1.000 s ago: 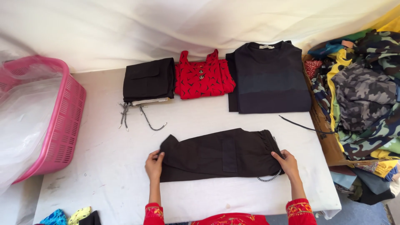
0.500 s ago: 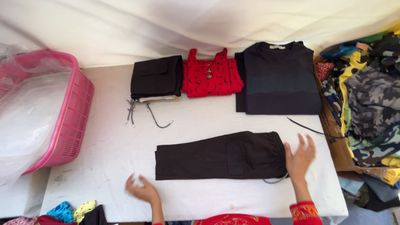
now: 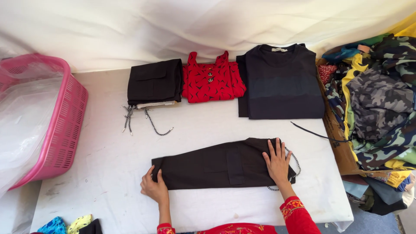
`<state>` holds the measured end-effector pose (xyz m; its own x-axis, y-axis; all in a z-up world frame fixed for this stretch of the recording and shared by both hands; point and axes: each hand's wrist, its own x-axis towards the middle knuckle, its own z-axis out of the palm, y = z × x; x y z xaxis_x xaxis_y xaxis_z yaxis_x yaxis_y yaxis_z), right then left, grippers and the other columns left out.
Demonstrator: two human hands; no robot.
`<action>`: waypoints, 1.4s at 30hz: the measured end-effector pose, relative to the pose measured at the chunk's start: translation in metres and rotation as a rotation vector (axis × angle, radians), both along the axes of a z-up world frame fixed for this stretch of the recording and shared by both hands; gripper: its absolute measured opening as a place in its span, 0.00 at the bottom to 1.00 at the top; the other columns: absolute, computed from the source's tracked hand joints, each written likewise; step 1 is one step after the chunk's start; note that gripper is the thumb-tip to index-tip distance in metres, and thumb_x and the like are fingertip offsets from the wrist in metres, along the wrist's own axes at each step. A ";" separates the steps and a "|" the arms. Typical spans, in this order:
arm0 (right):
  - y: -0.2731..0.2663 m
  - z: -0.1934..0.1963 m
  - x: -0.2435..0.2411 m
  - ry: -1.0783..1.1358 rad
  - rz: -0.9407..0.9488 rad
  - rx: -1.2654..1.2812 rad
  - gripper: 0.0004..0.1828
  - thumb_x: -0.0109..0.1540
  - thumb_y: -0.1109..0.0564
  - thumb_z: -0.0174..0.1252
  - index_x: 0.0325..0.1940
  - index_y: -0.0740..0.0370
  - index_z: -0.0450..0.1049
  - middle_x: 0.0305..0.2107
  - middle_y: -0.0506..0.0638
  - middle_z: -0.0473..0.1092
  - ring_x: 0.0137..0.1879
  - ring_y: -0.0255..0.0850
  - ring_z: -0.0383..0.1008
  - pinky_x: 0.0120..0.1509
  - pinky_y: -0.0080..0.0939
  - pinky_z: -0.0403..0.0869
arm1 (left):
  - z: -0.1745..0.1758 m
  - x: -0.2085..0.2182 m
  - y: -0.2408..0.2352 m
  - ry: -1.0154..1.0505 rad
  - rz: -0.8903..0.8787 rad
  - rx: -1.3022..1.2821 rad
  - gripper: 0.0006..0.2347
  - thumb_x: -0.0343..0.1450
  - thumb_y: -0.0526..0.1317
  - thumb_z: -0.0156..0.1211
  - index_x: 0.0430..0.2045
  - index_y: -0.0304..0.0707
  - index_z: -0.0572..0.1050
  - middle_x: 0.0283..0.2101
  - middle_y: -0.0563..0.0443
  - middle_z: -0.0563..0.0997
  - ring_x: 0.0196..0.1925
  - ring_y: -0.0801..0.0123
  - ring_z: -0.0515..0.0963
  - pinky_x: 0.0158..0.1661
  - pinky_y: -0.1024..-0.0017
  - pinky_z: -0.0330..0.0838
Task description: The person folds a pair of black trousers on a white table. They smooth the fabric, fold the legs together, and then fold the garment into a compact rectangle. The folded trousers are placed on top of a stack of other folded clothes.
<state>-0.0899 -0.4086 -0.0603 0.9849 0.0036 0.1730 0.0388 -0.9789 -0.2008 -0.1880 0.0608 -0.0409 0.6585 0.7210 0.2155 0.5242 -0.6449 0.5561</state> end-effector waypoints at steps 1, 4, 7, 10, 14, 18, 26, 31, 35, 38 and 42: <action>0.000 -0.003 0.000 -0.004 -0.014 0.020 0.36 0.68 0.32 0.39 0.79 0.43 0.53 0.78 0.50 0.43 0.82 0.52 0.41 0.79 0.73 0.43 | 0.000 -0.005 -0.003 -0.055 0.052 0.008 0.12 0.72 0.44 0.67 0.50 0.53 0.80 0.49 0.59 0.78 0.57 0.60 0.73 0.60 0.53 0.58; 0.005 0.000 0.001 0.001 -0.046 -0.012 0.37 0.67 0.31 0.40 0.79 0.41 0.53 0.78 0.50 0.44 0.82 0.52 0.42 0.79 0.72 0.44 | -0.027 -0.015 -0.004 -0.159 0.334 -0.043 0.18 0.74 0.41 0.62 0.59 0.45 0.74 0.60 0.48 0.72 0.62 0.52 0.68 0.58 0.48 0.57; 0.007 0.000 0.003 0.005 -0.070 -0.043 0.37 0.67 0.31 0.41 0.79 0.41 0.53 0.78 0.50 0.44 0.81 0.52 0.43 0.79 0.72 0.44 | -0.017 -0.012 -0.022 -0.154 0.228 0.033 0.15 0.79 0.41 0.54 0.62 0.44 0.71 0.71 0.49 0.67 0.70 0.52 0.65 0.62 0.46 0.57; 0.013 0.017 -0.001 0.044 -0.111 -0.127 0.38 0.65 0.31 0.44 0.77 0.43 0.53 0.77 0.51 0.43 0.81 0.54 0.42 0.77 0.74 0.43 | 0.006 -0.003 -0.052 -0.165 0.009 0.194 0.18 0.80 0.42 0.52 0.67 0.43 0.69 0.75 0.49 0.64 0.78 0.50 0.58 0.70 0.46 0.51; 0.059 0.042 -0.012 -0.097 -0.034 -0.132 0.37 0.66 0.38 0.47 0.78 0.49 0.52 0.76 0.54 0.43 0.81 0.55 0.41 0.78 0.74 0.41 | 0.007 0.015 -0.119 -0.171 -0.293 0.171 0.23 0.76 0.43 0.54 0.68 0.41 0.65 0.75 0.49 0.61 0.79 0.51 0.54 0.73 0.46 0.45; 0.119 0.027 -0.031 -0.011 0.334 0.107 0.34 0.66 0.46 0.51 0.76 0.51 0.56 0.76 0.51 0.50 0.82 0.51 0.43 0.81 0.67 0.42 | -0.020 0.028 -0.179 0.128 -0.705 0.195 0.26 0.73 0.48 0.52 0.69 0.44 0.61 0.75 0.49 0.57 0.78 0.56 0.51 0.71 0.45 0.42; 0.080 0.021 -0.005 0.003 0.184 -0.134 0.37 0.63 0.34 0.48 0.75 0.44 0.53 0.74 0.47 0.48 0.79 0.47 0.43 0.76 0.73 0.39 | -0.026 0.028 -0.086 0.082 -0.658 0.445 0.31 0.71 0.58 0.49 0.70 0.54 0.55 0.76 0.50 0.51 0.77 0.57 0.48 0.69 0.40 0.42; 0.051 0.005 0.004 -0.024 0.049 -0.019 0.38 0.67 0.33 0.42 0.78 0.48 0.51 0.76 0.47 0.48 0.81 0.49 0.42 0.80 0.64 0.40 | -0.024 0.013 -0.028 0.311 -0.503 0.361 0.28 0.74 0.60 0.40 0.71 0.62 0.55 0.77 0.57 0.50 0.77 0.63 0.49 0.73 0.49 0.39; 0.052 0.006 0.002 -0.013 0.041 -0.011 0.38 0.67 0.33 0.41 0.78 0.48 0.52 0.76 0.46 0.48 0.81 0.48 0.42 0.81 0.63 0.40 | -0.019 0.012 -0.033 0.273 -0.484 0.351 0.27 0.75 0.60 0.39 0.71 0.62 0.56 0.77 0.58 0.51 0.77 0.64 0.50 0.73 0.49 0.38; 0.052 0.007 0.003 -0.019 0.038 -0.008 0.38 0.67 0.33 0.42 0.78 0.48 0.52 0.76 0.45 0.48 0.81 0.48 0.42 0.81 0.63 0.40 | -0.019 0.013 -0.033 0.261 -0.481 0.352 0.27 0.75 0.60 0.39 0.71 0.62 0.55 0.77 0.59 0.51 0.77 0.64 0.50 0.73 0.49 0.38; 0.053 0.007 0.002 -0.021 0.034 -0.009 0.38 0.67 0.33 0.42 0.78 0.47 0.52 0.75 0.45 0.48 0.81 0.47 0.42 0.81 0.62 0.40 | -0.019 0.013 -0.032 0.274 -0.475 0.367 0.27 0.74 0.60 0.39 0.70 0.62 0.56 0.77 0.58 0.51 0.77 0.65 0.50 0.73 0.50 0.38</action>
